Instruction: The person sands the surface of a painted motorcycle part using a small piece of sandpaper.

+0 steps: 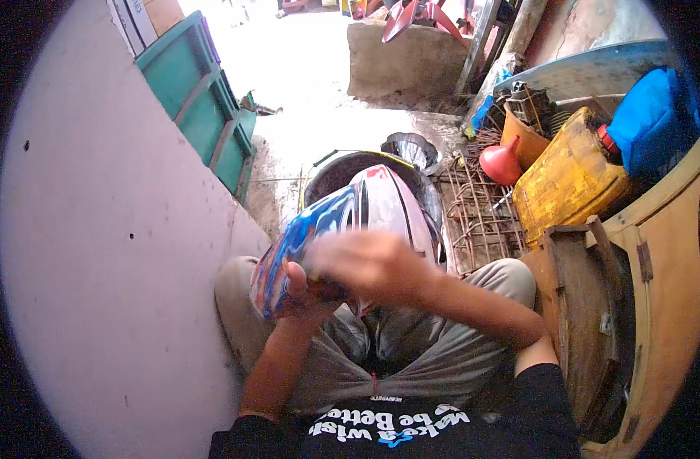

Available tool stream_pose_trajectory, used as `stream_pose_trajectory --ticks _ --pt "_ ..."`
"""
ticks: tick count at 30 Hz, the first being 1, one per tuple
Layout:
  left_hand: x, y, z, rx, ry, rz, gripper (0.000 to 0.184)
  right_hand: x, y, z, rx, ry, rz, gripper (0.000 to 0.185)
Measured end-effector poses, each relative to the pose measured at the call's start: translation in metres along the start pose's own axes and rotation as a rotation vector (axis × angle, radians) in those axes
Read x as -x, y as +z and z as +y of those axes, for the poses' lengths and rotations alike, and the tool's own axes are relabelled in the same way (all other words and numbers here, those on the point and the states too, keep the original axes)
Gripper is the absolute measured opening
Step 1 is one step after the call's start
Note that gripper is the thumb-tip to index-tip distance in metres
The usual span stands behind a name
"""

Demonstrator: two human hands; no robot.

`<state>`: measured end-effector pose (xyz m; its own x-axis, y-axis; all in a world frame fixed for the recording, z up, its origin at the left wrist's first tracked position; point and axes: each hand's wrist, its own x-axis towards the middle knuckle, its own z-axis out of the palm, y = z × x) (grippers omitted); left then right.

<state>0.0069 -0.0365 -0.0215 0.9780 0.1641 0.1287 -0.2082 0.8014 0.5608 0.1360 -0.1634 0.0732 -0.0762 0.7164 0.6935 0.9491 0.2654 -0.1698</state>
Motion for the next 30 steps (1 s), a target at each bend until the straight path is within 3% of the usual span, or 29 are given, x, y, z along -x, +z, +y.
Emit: stream_pose_trajectory --ticks 1,5,7,10,12,13,15,17,21,24,27,30 --pt "0.0 -0.001 0.001 -0.013 0.003 0.002 0.105 -0.007 0.0 -0.019 0.068 -0.081 0.019 0.019" --pt "-0.003 0.038 0.011 -0.157 0.068 0.111 0.117 -0.007 -0.01 0.048 0.22 0.231 -0.056 0.021" --pt "-0.006 0.04 0.01 -0.219 0.109 0.099 0.121 -0.006 -0.011 0.039 0.287 0.219 -0.062 0.021" --pt "-0.001 0.013 -0.002 -0.025 0.079 0.105 0.118 -0.013 0.0 -0.009 0.05 -0.062 0.029 0.02" --pt "0.008 -0.002 -0.008 0.099 0.042 0.117 0.116 -0.011 -0.007 0.007 0.05 0.048 -0.066 0.021" --pt "-0.006 0.022 0.012 -0.175 0.057 0.012 0.116 -0.012 -0.014 0.022 0.055 0.093 -0.113 0.022" --pt "-0.004 0.052 0.015 -0.204 0.101 0.121 0.116 -0.01 -0.021 0.055 0.135 0.2 -0.06 0.021" --pt "-0.002 0.041 0.013 -0.206 0.117 0.08 0.116 -0.003 -0.011 0.045 0.204 0.125 -0.054 0.021" --pt "-0.001 0.015 0.007 -0.181 0.071 0.041 0.108 -0.019 -0.003 -0.002 0.005 -0.081 -0.001 0.02" --pt "0.0 0.037 0.016 -0.152 0.031 0.07 0.103 -0.017 -0.016 0.048 0.146 0.221 -0.162 0.022" --pt "-0.003 -0.004 -0.012 -0.109 0.127 0.077 0.104 -0.008 -0.013 0.027 0.235 0.116 -0.073 0.026" --pt "-0.002 -0.014 -0.021 -0.077 0.148 0.079 0.107 -0.009 -0.007 -0.008 0.055 -0.003 -0.082 0.027"
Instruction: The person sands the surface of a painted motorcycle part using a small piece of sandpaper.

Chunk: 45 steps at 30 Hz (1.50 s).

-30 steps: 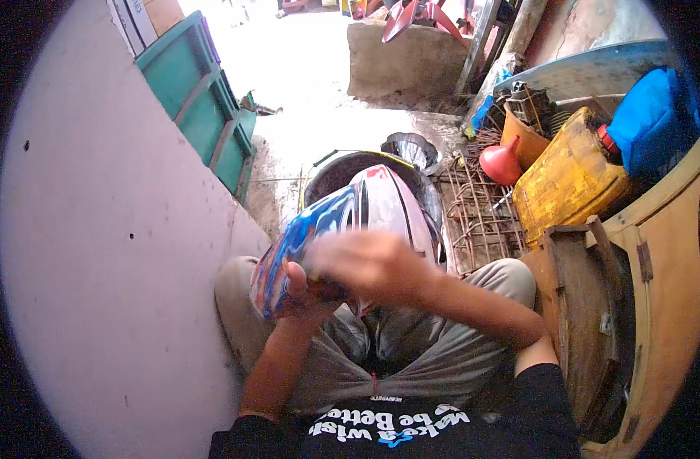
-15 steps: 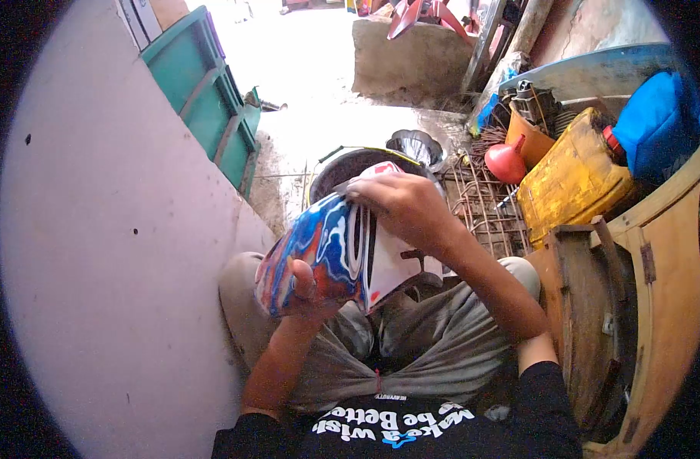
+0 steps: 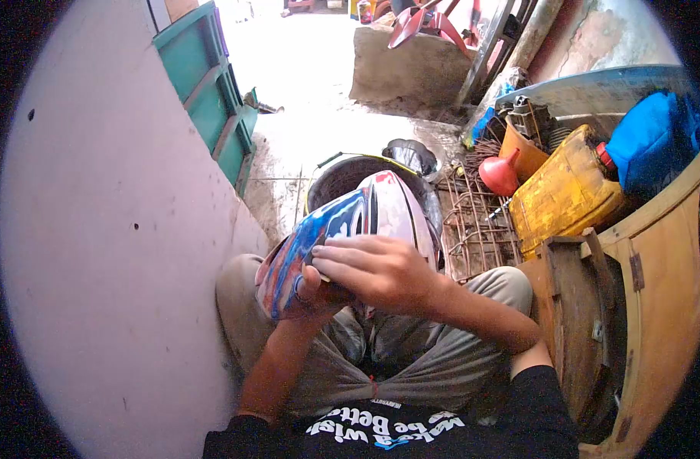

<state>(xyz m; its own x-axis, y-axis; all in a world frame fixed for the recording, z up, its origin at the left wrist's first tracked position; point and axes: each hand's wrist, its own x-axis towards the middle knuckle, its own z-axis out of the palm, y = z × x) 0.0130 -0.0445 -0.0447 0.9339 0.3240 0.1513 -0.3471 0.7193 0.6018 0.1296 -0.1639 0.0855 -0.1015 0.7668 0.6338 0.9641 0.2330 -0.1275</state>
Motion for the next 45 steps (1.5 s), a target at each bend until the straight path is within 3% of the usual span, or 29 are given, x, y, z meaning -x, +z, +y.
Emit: stream_pose_trajectory --ticks 1,4,5,7,8,10,12,13,14,15,19,23,25,31,41,45 --pt "0.0 0.003 0.007 -0.006 -0.036 -0.026 0.108 -0.002 0.001 -0.003 -0.019 -0.018 0.022 0.026" --pt "0.0 0.03 0.034 0.109 -0.082 -0.143 0.11 0.001 -0.008 0.033 0.112 0.231 -0.075 0.025" --pt "-0.001 0.041 0.043 0.17 -0.088 -0.188 0.11 0.006 -0.004 0.047 0.136 0.213 0.025 0.025" --pt "-0.005 0.033 0.034 -0.038 -0.026 -0.117 0.111 0.012 -0.005 0.028 0.14 0.166 -0.03 0.025" --pt "-0.008 0.021 0.028 -0.128 -0.002 -0.078 0.111 0.011 0.002 0.011 0.041 0.038 0.029 0.026" --pt "-0.009 -0.006 0.0 0.884 -0.139 -0.252 0.111 0.007 0.002 -0.013 0.041 -0.025 0.035 0.025" --pt "-0.005 -0.001 0.009 0.766 -0.173 -0.188 0.112 0.007 0.002 0.006 0.068 0.096 0.01 0.021" --pt "-0.008 0.042 0.039 0.153 -0.124 -0.055 0.113 0.013 -0.003 0.029 0.108 0.203 -0.047 0.019" --pt "-0.007 0.052 0.048 0.058 -0.105 -0.027 0.114 0.012 -0.009 0.045 0.164 0.258 -0.042 0.016" --pt "-0.006 0.051 0.045 0.047 -0.082 -0.028 0.114 0.01 -0.017 0.046 0.221 0.341 -0.1 0.017" --pt "-0.008 0.039 0.035 -0.028 -0.028 -0.007 0.114 0.013 0.001 0.001 0.086 0.03 0.013 0.021" --pt "-0.006 0.056 0.053 0.009 -0.056 -0.054 0.115 0.011 -0.006 0.024 0.045 0.181 0.017 0.022" --pt "-0.011 0.057 0.052 -0.192 0.006 0.014 0.114 0.013 -0.005 0.034 0.073 0.236 0.033 0.02" --pt "-0.012 0.048 0.051 -0.288 0.044 0.01 0.116 0.009 -0.011 0.029 -0.012 0.356 0.027 0.015" --pt "-0.017 0.051 0.051 -0.381 0.087 -0.003 0.116 0.012 -0.013 0.034 0.044 0.326 0.038 0.018" --pt "-0.015 0.047 0.051 -0.417 0.12 -0.003 0.117 0.01 -0.019 0.023 0.013 0.182 0.016 0.018"
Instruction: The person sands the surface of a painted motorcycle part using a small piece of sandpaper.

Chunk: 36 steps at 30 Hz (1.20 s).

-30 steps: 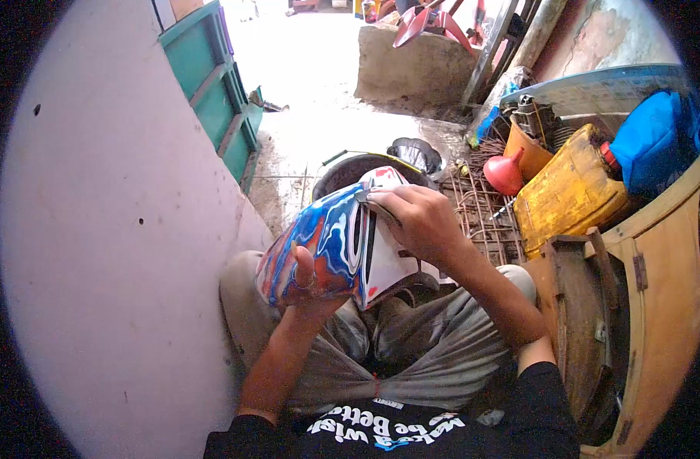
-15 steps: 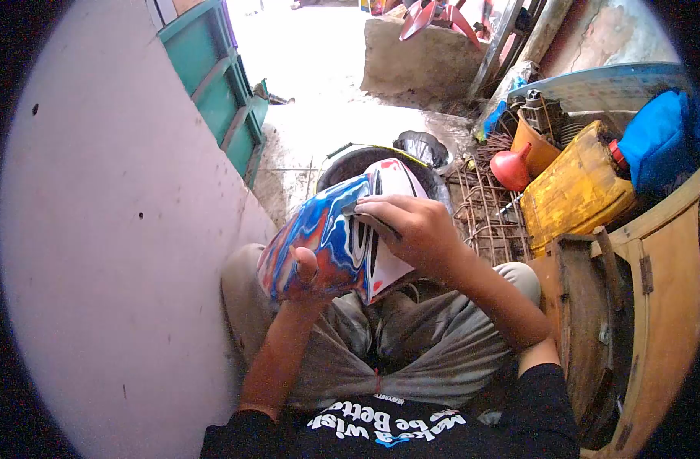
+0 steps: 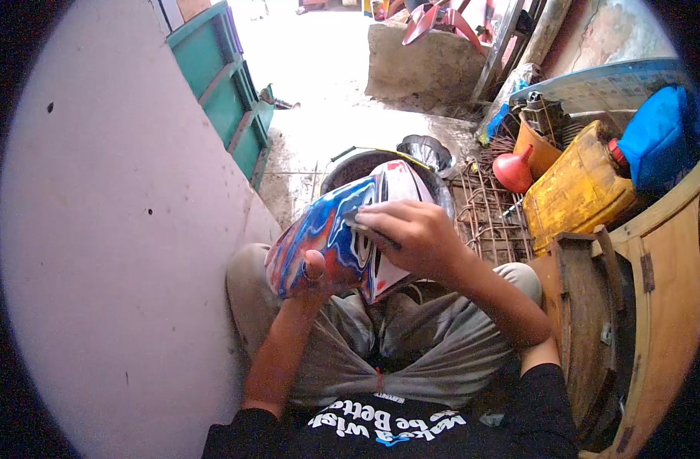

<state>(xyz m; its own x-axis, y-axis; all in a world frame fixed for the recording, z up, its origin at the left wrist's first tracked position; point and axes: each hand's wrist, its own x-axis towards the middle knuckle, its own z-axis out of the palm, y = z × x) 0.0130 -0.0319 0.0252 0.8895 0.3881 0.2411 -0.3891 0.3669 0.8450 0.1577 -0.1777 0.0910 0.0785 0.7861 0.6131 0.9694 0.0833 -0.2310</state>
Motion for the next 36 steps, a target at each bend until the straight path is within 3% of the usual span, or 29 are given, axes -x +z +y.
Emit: stream_pose_trajectory --ticks 2,7,14,17,21,26,30,36 --pt "0.002 -0.004 -0.003 -0.03 0.022 0.007 0.117 -0.001 -0.003 -0.01 -0.047 -0.059 -0.01 0.018" --pt "0.004 -0.008 -0.005 0.009 -0.003 0.023 0.117 -0.005 -0.002 0.013 -0.001 0.083 0.041 0.013" --pt "0.002 -0.01 -0.01 0.048 -0.03 0.043 0.116 -0.006 -0.003 0.012 -0.042 0.08 0.069 0.015" --pt "0.001 -0.009 -0.012 0.056 -0.034 0.05 0.116 -0.001 0.0 0.009 0.032 0.015 0.042 0.021" --pt "0.0 -0.008 -0.012 0.066 -0.045 0.05 0.116 -0.002 -0.009 -0.017 -0.096 -0.15 -0.056 0.024" --pt "-0.002 -0.006 -0.013 0.067 -0.056 0.053 0.116 -0.002 -0.001 0.018 0.044 0.029 0.004 0.022" --pt "-0.003 -0.008 -0.01 0.051 -0.049 0.06 0.116 0.0 0.001 -0.03 -0.016 -0.255 -0.016 0.026" --pt "0.0 -0.005 -0.007 0.01 -0.055 0.086 0.116 -0.002 -0.009 0.037 0.124 0.031 -0.036 0.029"
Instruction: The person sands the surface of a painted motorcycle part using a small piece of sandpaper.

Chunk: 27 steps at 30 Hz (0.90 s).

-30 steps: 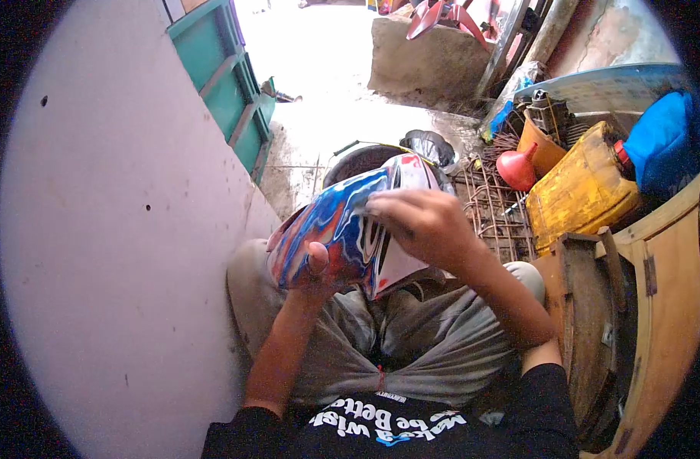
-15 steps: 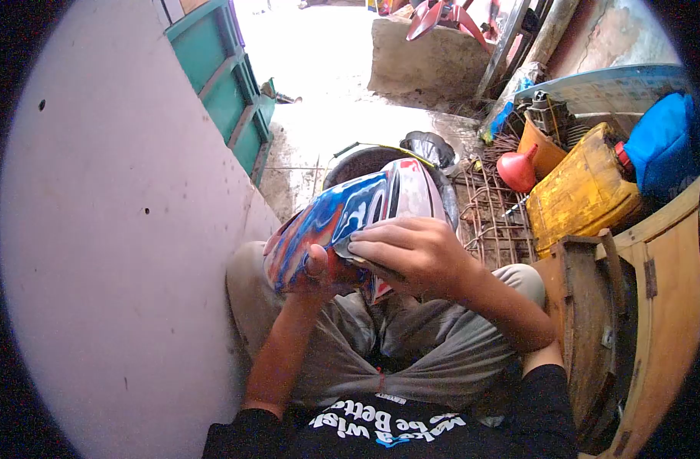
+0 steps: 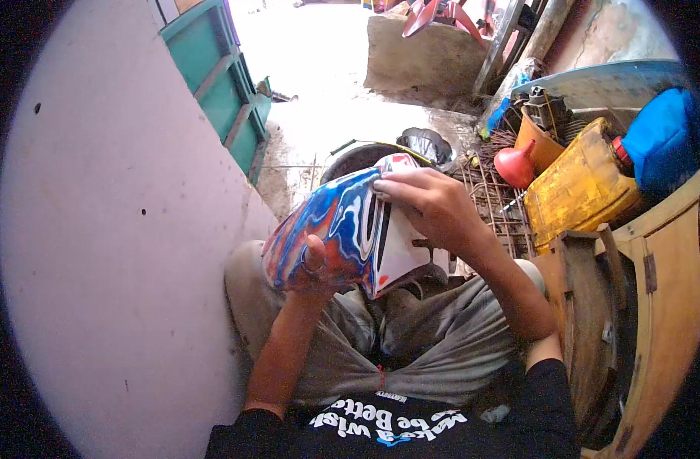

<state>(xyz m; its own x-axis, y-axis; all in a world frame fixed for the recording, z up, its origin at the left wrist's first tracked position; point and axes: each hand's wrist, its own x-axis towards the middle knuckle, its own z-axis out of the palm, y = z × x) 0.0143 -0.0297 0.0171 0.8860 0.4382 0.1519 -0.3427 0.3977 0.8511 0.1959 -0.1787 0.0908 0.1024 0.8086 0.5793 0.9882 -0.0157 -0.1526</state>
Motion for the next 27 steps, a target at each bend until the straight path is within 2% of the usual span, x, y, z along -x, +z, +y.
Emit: stream_pose_trajectory --ticks 2,3,4,6,8,10,11,14,15,19,20,24,26,27 --pt "0.0 0.001 0.003 -0.042 0.005 0.026 0.116 0.006 0.003 -0.028 -0.07 -0.066 -0.061 0.029" --pt "0.001 0.002 0.006 -0.071 0.011 0.047 0.116 0.007 0.005 -0.048 -0.207 -0.155 -0.015 0.026" --pt "0.005 0.002 0.009 -0.11 0.004 0.073 0.117 -0.001 -0.006 -0.068 -0.213 -0.258 -0.006 0.024" --pt "0.004 0.01 0.012 0.009 -0.061 0.03 0.121 0.001 -0.002 -0.055 -0.248 -0.185 -0.015 0.024" --pt "-0.001 0.014 0.013 0.092 -0.07 -0.055 0.122 0.0 0.007 -0.016 -0.087 0.008 0.006 0.023" --pt "-0.005 0.011 0.007 0.112 -0.072 -0.115 0.126 -0.002 0.004 -0.003 -0.029 0.01 0.023 0.023" --pt "-0.005 0.011 0.008 0.092 -0.066 -0.097 0.127 0.005 0.008 -0.015 0.007 0.003 -0.046 0.023" --pt "-0.005 -0.012 -0.022 0.158 -0.054 -0.051 0.122 0.002 0.003 -0.071 -0.218 -0.259 0.031 0.023" --pt "-0.004 -0.009 -0.016 0.151 -0.06 -0.013 0.119 0.003 0.008 -0.066 -0.229 -0.255 0.051 0.023" --pt "-0.003 0.005 -0.002 0.106 -0.068 -0.002 0.113 -0.001 0.003 -0.005 -0.019 0.109 -0.031 0.024" --pt "-0.004 0.003 -0.002 0.077 -0.061 -0.012 0.113 0.001 0.001 -0.005 0.054 0.114 -0.061 0.026" --pt "-0.005 -0.002 -0.005 0.004 -0.005 -0.049 0.116 0.005 0.001 -0.059 -0.134 -0.251 0.009 0.023" --pt "-0.003 0.0 -0.004 0.019 -0.044 -0.028 0.115 0.008 0.006 -0.046 -0.234 -0.158 0.0 0.023" --pt "-0.003 0.002 -0.004 0.029 -0.062 -0.021 0.114 0.006 0.007 -0.029 -0.11 -0.048 -0.031 0.023"
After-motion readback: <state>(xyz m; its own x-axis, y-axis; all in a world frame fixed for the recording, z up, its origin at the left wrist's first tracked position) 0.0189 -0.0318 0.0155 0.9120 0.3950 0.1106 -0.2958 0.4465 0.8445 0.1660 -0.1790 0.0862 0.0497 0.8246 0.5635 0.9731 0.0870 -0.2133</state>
